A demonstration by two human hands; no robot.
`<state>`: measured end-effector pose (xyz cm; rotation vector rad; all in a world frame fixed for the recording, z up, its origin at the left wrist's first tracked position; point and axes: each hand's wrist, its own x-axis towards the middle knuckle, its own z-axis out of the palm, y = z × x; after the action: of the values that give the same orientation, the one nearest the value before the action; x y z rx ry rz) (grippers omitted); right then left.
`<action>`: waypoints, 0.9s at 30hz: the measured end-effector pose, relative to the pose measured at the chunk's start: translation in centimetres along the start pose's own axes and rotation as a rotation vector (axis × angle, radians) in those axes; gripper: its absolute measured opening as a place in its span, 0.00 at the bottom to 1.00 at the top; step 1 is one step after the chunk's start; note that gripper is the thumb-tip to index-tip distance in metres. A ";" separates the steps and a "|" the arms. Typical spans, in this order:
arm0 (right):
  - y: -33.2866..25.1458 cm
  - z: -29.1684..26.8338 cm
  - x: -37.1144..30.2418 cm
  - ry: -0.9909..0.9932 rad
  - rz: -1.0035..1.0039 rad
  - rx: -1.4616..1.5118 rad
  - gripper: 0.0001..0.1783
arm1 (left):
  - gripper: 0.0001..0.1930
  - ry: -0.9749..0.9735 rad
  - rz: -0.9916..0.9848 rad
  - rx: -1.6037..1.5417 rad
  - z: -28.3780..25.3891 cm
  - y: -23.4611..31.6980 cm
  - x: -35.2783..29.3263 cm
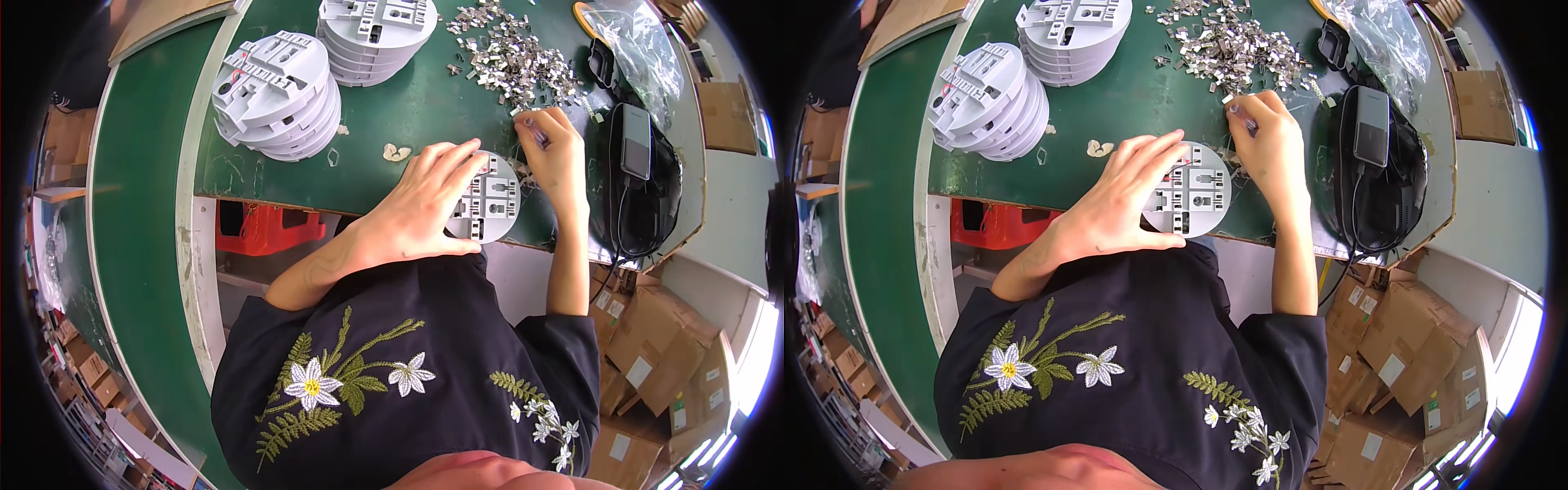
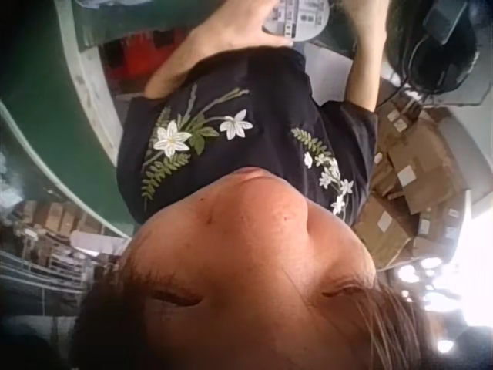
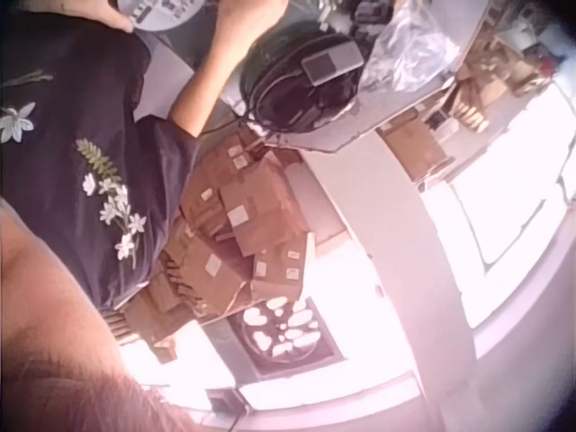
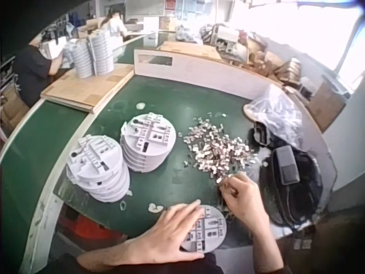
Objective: Assembling electronic components onto circular boards at a factory workstation.
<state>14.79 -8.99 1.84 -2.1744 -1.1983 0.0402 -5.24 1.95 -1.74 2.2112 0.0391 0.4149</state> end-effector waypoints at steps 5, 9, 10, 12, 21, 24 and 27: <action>0.0 -1.0 -0.2 -0.110 0.051 0.105 0.08 | 0.53 0.006 -0.003 0.001 0.1 -0.1 -0.1; 0.1 -1.0 -0.4 -0.106 0.055 0.083 0.07 | 0.54 -0.001 -0.004 0.005 0.2 0.0 -0.1; 0.0 -0.8 -0.4 -0.087 0.035 0.078 0.07 | 0.51 0.023 -0.009 -0.019 0.1 0.1 0.0; -0.2 -0.4 -0.6 -0.048 -0.006 0.066 0.05 | 0.45 0.069 -0.016 -0.066 -0.1 0.3 0.3; -2.8 -3.1 -1.8 -0.329 0.023 0.208 0.05 | 0.16 0.335 -0.015 -0.115 1.0 0.3 1.8; -2.8 -3.6 -1.9 -0.429 0.004 0.209 0.05 | 0.10 0.358 0.005 -0.123 1.2 0.4 2.0; -2.5 -3.7 -1.5 -0.498 -0.046 0.234 0.05 | 0.07 0.354 -0.006 -0.148 1.2 0.7 2.2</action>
<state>13.25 -11.21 5.73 -1.9849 -1.4266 0.7023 -2.91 0.99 -1.28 1.9694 0.1982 0.7763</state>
